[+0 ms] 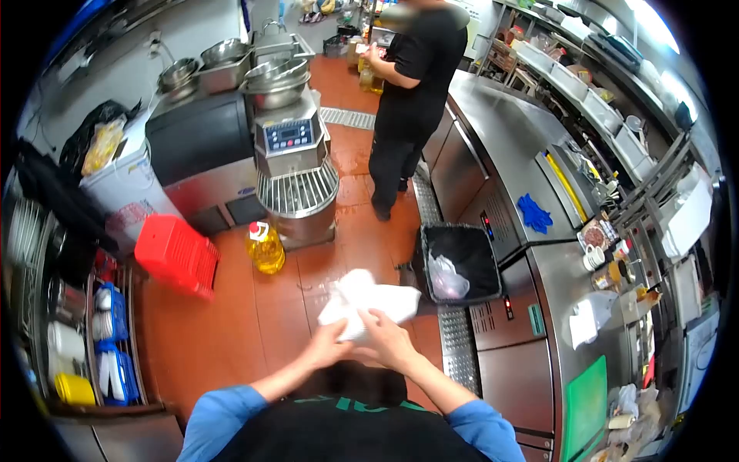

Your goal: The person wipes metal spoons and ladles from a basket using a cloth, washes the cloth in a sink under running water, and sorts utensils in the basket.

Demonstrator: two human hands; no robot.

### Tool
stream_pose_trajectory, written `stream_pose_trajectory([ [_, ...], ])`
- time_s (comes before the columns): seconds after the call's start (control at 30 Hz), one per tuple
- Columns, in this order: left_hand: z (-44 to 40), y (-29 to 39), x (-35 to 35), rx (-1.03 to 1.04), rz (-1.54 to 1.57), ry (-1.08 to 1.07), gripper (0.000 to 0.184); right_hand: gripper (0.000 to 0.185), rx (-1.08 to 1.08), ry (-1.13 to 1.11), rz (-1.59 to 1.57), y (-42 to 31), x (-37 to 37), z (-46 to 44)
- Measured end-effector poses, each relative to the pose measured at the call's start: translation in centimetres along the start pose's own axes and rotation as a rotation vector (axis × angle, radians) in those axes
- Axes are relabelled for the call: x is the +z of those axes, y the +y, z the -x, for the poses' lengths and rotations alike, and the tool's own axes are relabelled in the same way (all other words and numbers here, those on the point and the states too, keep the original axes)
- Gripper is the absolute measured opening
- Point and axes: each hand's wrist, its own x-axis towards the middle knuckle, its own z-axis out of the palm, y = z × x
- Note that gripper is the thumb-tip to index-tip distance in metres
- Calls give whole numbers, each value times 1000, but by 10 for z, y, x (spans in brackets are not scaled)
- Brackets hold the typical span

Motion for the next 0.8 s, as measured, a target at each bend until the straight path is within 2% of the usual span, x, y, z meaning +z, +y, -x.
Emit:
stream_pose_trajectory([
  [0.03,-31,40,-4,-14,-40,-99,30,71,2,103,-42,20,-4,-11],
  [0.07,-65,52,-2,175,-74,-81,28,63,23,272,-48,32,-16,-23],
  [0.1,-96,69,-7,278,-149,-114,28,49,114,368,-116,62,-11,-33],
  [0.13,-128,79,-7,385,-186,-50,28,38,82,481,-85,87,-19,-42],
  [0.17,-153,82,-6,474,-216,10,28,30,180,492,-30,122,-22,-52],
  [0.2,-175,75,-7,460,-214,6,28,27,250,498,-103,143,-37,-64],
  [0.23,-204,67,-11,267,-21,38,29,23,307,513,-169,165,-55,-82],
  [0.3,-253,63,-26,22,211,191,24,19,512,469,-243,232,-71,-118],
  [0.33,-277,33,-37,54,224,196,25,19,571,494,-313,251,-84,-144],
  [0.37,-301,3,-50,83,224,198,28,21,515,573,-353,267,-92,-174],
  [0.4,-315,2,-68,92,210,205,28,22,422,591,-341,282,-96,-208],
  [0.47,-336,8,-84,-531,1000,-42,56,31,226,600,-219,291,-106,-269],
  [0.5,-354,15,-83,-538,1010,-45,56,35,72,561,-160,292,-111,-301],
  [0.57,-386,26,-82,-818,1526,8,82,29,-150,442,-150,269,-126,-353],
  [0.6,-405,24,-83,-792,1710,-80,93,24,-201,387,-168,259,-124,-373],
  [0.63,-416,68,-91,-339,1612,-210,76,24,-265,322,-232,251,-121,-390],
  [0.67,-435,80,-101,-152,1584,-223,74,23,-322,204,-255,246,-120,-404],
  [0.7,-455,75,-108,-117,1484,-163,71,22,-372,81,-282,248,-118,-415],
  [0.73,-472,64,-117,-123,1297,-72,69,19,-383,53,-288,260,-110,-430],
  [0.77,-485,48,-126,-149,1046,-1,67,17,-380,17,-302,271,-103,-442],
  [0.8,-498,33,-136,-173,763,52,65,14,-326,-9,-465,280,-107,-461],
])
